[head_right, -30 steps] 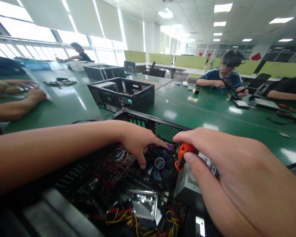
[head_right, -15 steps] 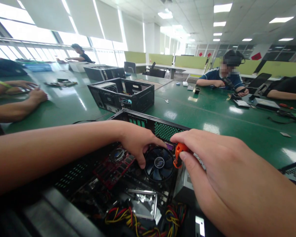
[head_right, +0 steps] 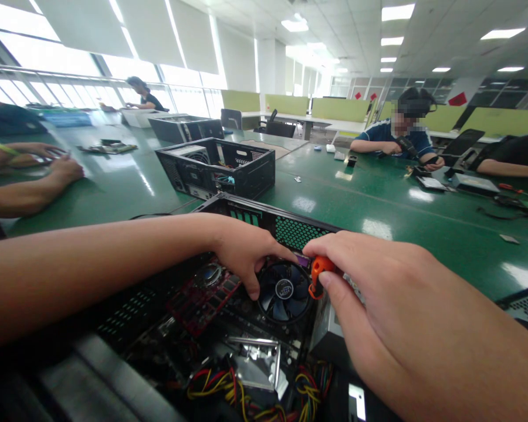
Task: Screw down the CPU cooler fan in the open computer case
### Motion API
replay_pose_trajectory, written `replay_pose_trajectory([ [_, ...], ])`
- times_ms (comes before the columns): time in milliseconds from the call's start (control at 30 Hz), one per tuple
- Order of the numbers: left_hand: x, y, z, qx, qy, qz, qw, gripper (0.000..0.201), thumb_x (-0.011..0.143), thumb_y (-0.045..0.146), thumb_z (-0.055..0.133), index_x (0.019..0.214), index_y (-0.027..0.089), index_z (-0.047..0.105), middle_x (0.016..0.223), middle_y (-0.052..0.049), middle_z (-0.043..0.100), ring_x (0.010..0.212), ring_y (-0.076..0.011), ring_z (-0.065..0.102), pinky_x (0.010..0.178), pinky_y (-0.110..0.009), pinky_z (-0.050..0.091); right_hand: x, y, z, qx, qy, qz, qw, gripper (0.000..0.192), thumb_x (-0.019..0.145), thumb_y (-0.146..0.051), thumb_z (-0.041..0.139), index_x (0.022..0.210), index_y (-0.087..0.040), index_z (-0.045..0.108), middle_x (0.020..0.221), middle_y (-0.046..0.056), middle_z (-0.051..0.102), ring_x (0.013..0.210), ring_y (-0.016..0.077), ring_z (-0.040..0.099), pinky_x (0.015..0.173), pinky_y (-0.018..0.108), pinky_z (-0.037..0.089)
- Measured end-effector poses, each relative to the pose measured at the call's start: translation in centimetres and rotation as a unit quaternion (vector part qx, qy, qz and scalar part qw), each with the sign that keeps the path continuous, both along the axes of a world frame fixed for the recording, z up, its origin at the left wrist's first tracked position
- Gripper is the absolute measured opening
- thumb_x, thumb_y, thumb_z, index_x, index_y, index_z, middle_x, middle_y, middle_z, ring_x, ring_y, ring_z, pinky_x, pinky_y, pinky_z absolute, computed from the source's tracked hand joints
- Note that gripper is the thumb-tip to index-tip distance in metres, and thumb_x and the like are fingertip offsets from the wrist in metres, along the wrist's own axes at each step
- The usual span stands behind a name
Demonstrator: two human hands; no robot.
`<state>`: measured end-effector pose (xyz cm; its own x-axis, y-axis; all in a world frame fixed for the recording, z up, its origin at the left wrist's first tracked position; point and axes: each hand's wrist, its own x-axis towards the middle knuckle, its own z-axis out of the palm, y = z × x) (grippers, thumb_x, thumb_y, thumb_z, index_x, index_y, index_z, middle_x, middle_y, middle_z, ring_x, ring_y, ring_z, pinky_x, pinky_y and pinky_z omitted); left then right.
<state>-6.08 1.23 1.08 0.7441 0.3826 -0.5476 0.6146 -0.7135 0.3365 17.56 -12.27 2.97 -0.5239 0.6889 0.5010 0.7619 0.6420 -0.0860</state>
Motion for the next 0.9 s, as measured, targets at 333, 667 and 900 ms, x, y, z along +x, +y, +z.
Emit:
replay_pose_trajectory([
  [333, 0.0, -0.1, 0.2, 0.005, 0.005, -0.008, 1.0, 0.114, 0.074, 0.04, 0.094, 0.174, 0.023, 0.042, 0.101, -0.004, 0.084, 0.086, -0.0257, 0.078, 0.089, -0.034, 0.058, 1.1, 0.0, -0.3, -0.002, -0.021, -0.01, 1.0, 0.03, 0.108, -0.056, 0.06, 0.094, -0.031, 0.068, 0.061, -0.008, 0.069, 0.028, 0.01, 0.049, 0.035, 0.026, 0.037],
  [667, 0.0, -0.1, 0.1, 0.002, -0.006, -0.001, 1.0, 0.116, 0.073, 0.042, 0.095, 0.174, 0.023, 0.042, 0.099, -0.004, 0.085, 0.087, -0.0264, 0.078, 0.09, -0.034, 0.058, 0.9, -0.8, -0.9, -0.029, 0.039, -0.007, 0.999, 0.023, 0.104, -0.05, 0.065, 0.11, -0.036, 0.083, 0.086, 0.001, 0.086, 0.063, 0.0233, 0.077, 0.049, 0.029, 0.055],
  [900, 0.0, 0.1, 0.1, -0.006, 0.002, -0.007, 1.0, 0.117, 0.074, 0.043, 0.094, 0.175, 0.022, 0.039, 0.102, -0.005, 0.085, 0.089, -0.027, 0.079, 0.09, -0.034, 0.059, 1.4, -0.8, -0.5, -0.016, 0.043, 0.019, 0.999, 0.023, 0.1, -0.05, 0.071, 0.114, -0.039, 0.085, 0.086, 0.001, 0.086, 0.072, 0.0275, 0.081, 0.053, 0.031, 0.06],
])
